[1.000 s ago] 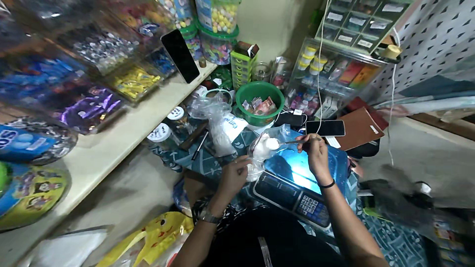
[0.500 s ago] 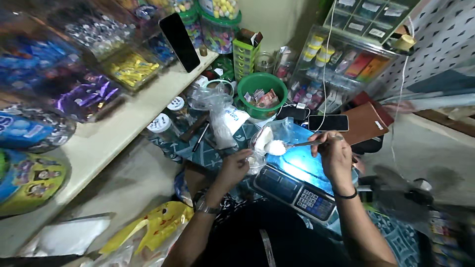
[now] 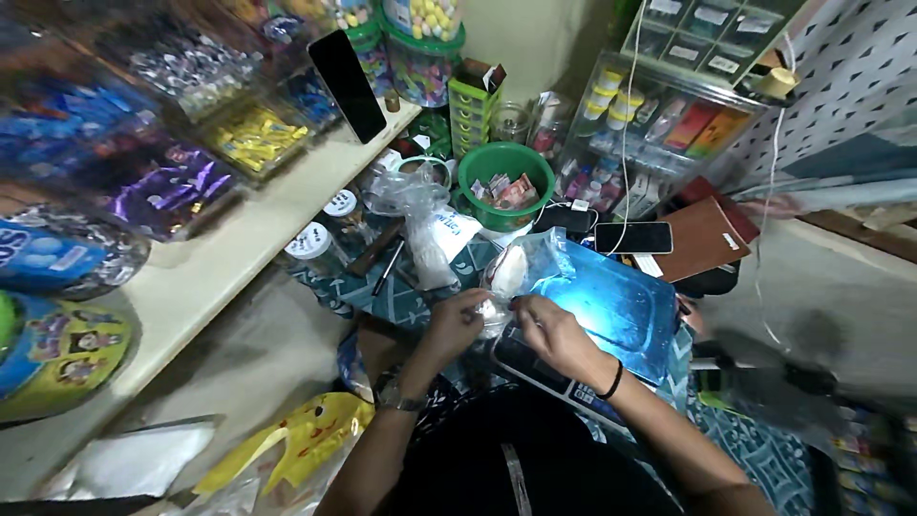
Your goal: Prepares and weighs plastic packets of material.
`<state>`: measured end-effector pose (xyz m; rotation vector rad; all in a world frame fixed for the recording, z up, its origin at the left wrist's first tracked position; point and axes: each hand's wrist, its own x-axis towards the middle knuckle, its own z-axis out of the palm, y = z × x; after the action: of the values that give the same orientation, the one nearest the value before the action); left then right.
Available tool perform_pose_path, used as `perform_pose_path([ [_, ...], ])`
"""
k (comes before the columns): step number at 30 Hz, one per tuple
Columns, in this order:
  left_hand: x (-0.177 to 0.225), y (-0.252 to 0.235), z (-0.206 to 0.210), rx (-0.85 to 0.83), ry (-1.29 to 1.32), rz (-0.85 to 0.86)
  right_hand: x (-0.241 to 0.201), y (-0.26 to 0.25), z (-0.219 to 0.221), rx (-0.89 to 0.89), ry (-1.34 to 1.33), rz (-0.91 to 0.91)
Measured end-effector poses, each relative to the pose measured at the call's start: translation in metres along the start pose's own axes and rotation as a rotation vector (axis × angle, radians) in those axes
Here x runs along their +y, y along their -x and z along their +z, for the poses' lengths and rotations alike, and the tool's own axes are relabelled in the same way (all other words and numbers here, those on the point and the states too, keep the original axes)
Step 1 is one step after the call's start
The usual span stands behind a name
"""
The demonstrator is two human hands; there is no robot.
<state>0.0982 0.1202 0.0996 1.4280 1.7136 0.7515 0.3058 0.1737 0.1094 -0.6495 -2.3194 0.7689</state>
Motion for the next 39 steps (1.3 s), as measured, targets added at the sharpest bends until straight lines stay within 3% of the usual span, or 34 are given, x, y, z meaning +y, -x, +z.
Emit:
perform_pose_path([
  [3, 0.002, 0.0, -0.001, 0.001, -0.029, -0.006, -0.005, 0.007, 0.005, -0.09, 0.097, -0.13],
  [9, 0.002, 0.001, -0.002, -0.007, -0.036, -0.015, -0.01, 0.026, -0.008, -0.028, 0.071, -0.21],
  [14, 0.01, -0.001, -0.004, -0.029, -0.061, -0.068, -0.016, 0.028, -0.048, 0.273, -0.05, -0.119],
  [18, 0.025, -0.006, -0.002, -0.014, -0.245, -0.079, -0.006, 0.018, -0.075, 0.495, 0.056, -0.043],
  [22, 0.04, -0.011, 0.01, -0.03, -0.408, -0.114, 0.021, -0.001, -0.064, 0.341, 0.1, 0.048],
  [26, 0.034, -0.01, 0.008, -0.036, -0.301, -0.049, 0.05, -0.017, -0.045, 0.211, -0.005, 0.142],
  [35, 0.011, 0.01, 0.004, -0.064, -0.092, -0.03, 0.057, -0.025, -0.024, 0.115, -0.114, 0.249],
  [39, 0.006, 0.013, 0.011, -0.038, -0.081, 0.01, 0.056, -0.023, -0.025, 0.151, -0.243, 0.311],
])
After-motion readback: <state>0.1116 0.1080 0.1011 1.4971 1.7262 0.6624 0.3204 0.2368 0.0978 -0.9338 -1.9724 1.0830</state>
